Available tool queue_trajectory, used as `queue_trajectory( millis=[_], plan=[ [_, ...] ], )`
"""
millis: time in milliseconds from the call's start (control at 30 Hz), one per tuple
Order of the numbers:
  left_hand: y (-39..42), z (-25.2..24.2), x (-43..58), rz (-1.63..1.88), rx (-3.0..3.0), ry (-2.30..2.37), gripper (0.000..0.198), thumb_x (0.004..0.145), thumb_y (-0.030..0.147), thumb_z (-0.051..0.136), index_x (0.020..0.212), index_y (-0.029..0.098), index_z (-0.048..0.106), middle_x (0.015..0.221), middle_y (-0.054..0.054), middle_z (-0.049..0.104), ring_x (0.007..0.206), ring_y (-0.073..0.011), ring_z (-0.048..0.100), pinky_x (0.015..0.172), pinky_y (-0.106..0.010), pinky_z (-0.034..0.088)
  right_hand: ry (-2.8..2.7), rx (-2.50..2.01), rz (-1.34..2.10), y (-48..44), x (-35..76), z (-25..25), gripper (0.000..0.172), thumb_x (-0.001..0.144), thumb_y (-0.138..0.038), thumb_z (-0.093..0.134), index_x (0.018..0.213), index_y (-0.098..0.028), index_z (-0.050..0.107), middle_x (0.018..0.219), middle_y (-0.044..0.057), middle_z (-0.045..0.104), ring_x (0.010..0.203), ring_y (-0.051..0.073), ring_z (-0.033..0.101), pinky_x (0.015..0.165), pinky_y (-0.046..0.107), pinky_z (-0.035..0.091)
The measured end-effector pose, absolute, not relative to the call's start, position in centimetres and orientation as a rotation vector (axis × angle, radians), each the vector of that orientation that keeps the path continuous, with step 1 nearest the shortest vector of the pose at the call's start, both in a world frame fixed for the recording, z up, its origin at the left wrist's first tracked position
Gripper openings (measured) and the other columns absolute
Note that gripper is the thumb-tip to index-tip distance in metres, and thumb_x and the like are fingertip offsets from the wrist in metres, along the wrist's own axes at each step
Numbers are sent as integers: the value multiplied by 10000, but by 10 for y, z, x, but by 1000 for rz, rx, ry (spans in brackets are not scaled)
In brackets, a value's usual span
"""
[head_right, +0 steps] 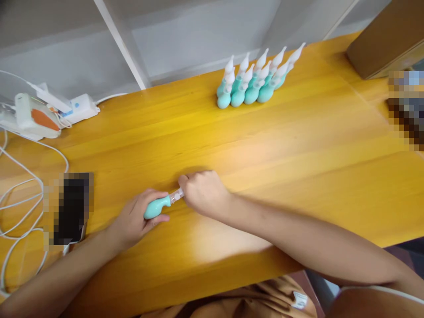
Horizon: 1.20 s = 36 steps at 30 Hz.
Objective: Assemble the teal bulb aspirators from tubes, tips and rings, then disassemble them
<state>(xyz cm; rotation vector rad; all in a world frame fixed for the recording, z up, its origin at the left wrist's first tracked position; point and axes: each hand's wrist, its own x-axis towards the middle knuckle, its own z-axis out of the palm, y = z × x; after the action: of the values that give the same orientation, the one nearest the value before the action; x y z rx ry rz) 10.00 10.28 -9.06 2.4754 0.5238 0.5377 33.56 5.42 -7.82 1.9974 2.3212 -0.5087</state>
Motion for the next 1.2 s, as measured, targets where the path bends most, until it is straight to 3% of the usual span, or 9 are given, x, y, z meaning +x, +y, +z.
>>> queue_trajectory(
  millis=[300,533,933,1033,1100,1200],
  plan=[
    [98,-89,102,659,2612,548,392,1146,514,513,1368,193,549,1033,-74,764,846,-197,765,748,-309,628,2205,1966,-643,55,331,-66,229,1032,-226,560,1032,-146,775,898,133,816,741,224,694,594,341,180],
    [97,-89,104,828,2646,526,201,1082,270,639,1253,182,581,995,-82,772,844,-201,765,748,-306,640,2204,1916,-659,52,328,-62,224,1024,-252,581,1048,-142,776,885,144,814,762,242,724,587,340,177],
    [99,-93,103,746,2450,554,219,1056,277,677,1240,221,574,1020,-61,740,866,-186,743,750,-295,616,2326,1904,-622,43,327,-76,219,999,-230,572,997,-144,773,817,140,795,702,224,687,583,344,156],
    [103,-97,98,691,2275,562,390,1008,362,759,1315,241,552,1082,-62,708,924,-192,721,812,-308,604,2335,1900,-644,45,329,-76,225,1006,-236,573,1027,-142,777,827,140,796,711,227,688,594,347,155],
    [106,-100,93,674,2147,538,567,998,525,749,1427,240,511,1177,-98,685,1028,-233,706,908,-368,602,2316,1909,-662,48,329,-75,233,1014,-231,565,1050,-147,779,845,138,801,729,232,697,601,349,158],
    [111,-103,87,758,1913,515,663,1077,727,429,1506,225,484,1233,-136,657,1067,-268,675,942,-429,585,2272,1934,-685,52,331,-69,248,1033,-201,535,1059,-162,778,873,130,807,752,235,711,607,347,178]
  ],
)
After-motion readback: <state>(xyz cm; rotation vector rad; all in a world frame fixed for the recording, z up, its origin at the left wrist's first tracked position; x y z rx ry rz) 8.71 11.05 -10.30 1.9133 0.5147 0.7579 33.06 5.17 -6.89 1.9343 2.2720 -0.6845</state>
